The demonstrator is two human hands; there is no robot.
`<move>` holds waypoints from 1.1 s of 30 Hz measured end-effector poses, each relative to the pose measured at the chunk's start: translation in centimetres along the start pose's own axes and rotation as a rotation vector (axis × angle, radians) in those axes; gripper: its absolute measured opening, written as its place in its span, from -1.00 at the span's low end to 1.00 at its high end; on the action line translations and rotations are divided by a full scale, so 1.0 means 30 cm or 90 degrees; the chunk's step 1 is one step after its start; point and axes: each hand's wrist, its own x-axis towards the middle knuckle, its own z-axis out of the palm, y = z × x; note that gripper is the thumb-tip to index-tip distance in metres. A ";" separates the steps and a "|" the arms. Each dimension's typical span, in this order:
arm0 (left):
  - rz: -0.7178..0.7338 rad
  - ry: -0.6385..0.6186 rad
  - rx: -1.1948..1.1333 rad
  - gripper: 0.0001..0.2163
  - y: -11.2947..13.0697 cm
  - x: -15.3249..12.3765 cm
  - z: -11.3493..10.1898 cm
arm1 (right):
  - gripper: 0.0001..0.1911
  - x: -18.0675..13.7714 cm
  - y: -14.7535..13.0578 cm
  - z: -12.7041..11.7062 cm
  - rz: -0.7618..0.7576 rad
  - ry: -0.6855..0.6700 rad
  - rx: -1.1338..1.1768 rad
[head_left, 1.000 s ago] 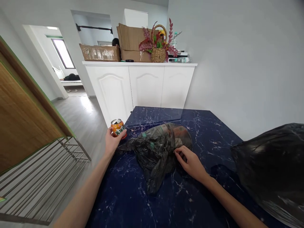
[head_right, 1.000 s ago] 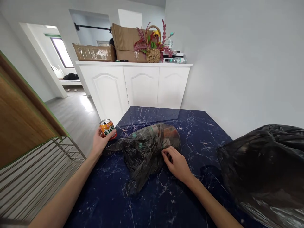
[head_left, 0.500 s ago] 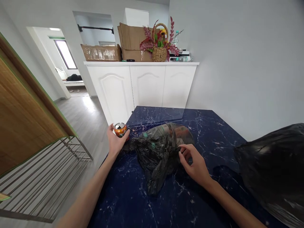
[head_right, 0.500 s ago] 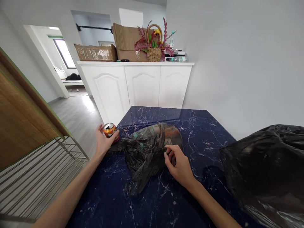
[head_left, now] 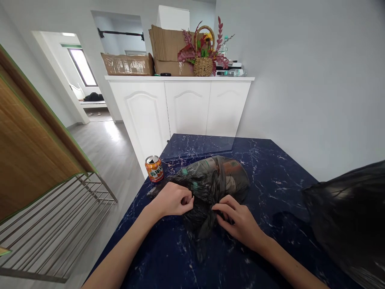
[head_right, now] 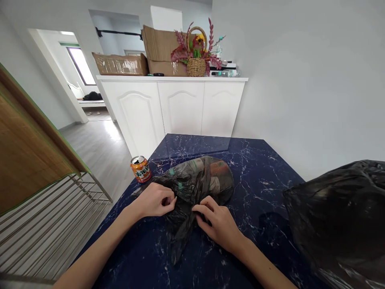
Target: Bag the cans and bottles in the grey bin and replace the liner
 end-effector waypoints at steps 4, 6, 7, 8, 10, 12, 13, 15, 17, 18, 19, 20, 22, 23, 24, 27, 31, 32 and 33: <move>-0.058 -0.055 0.041 -0.82 -0.011 0.005 0.014 | -0.82 -0.015 0.013 0.013 0.048 0.055 0.075; -0.101 -0.063 0.067 -0.85 -0.016 0.005 0.022 | -0.82 -0.020 0.011 0.015 0.072 0.093 0.100; -0.123 -0.064 0.080 -0.87 -0.017 0.006 0.026 | -0.83 -0.022 0.008 0.015 0.080 0.111 0.104; -0.145 -0.063 0.091 -0.86 -0.017 0.006 0.031 | -0.83 -0.023 0.005 0.014 0.085 0.123 0.106; -0.184 -0.058 0.111 -0.75 -0.011 0.008 0.043 | -0.82 -0.023 -0.001 0.013 0.088 0.135 0.109; -0.204 -0.042 0.122 -0.68 -0.001 0.011 0.059 | -0.82 -0.022 -0.004 0.011 0.089 0.132 0.111; -0.202 -0.026 0.125 -0.67 0.004 0.013 0.069 | -0.81 -0.022 -0.005 0.011 0.089 0.126 0.110; -0.176 0.011 0.136 -0.66 0.016 0.018 0.092 | -0.81 -0.021 -0.004 0.009 0.092 0.114 0.104; -0.145 0.039 0.156 -0.66 0.026 0.022 0.115 | -0.82 -0.019 -0.002 0.007 0.098 0.105 0.093; -0.138 0.046 0.166 -0.67 0.029 0.023 0.125 | -0.83 -0.019 -0.001 0.006 0.103 0.104 0.086; -0.135 0.048 0.174 -0.68 0.031 0.024 0.133 | -0.84 -0.018 0.000 0.006 0.108 0.103 0.080; -0.134 0.050 0.177 -0.70 0.031 0.025 0.139 | -0.85 -0.018 0.001 0.006 0.115 0.104 0.075; -0.130 0.054 0.173 -0.71 0.030 0.026 0.143 | -0.86 -0.018 0.004 0.008 0.128 0.106 0.072; -0.125 0.057 0.167 -0.71 0.028 0.027 0.140 | -0.87 -0.018 0.006 0.009 0.134 0.107 0.075; -0.120 0.061 0.158 -0.72 0.026 0.030 0.135 | -0.87 -0.018 0.008 0.010 0.141 0.110 0.081; -0.120 0.097 0.110 -0.71 0.020 0.038 0.105 | -0.91 -0.017 0.015 0.009 0.172 0.143 0.117; -0.156 0.218 -0.041 -0.69 0.037 0.035 0.034 | -0.91 -0.022 0.024 0.004 0.219 0.200 0.175; -0.175 0.250 -0.099 -0.69 0.048 0.029 0.012 | -0.90 -0.024 0.026 0.004 0.230 0.203 0.186; -0.195 0.280 -0.165 -0.70 0.062 0.020 -0.012 | -0.88 -0.028 0.027 0.004 0.239 0.199 0.195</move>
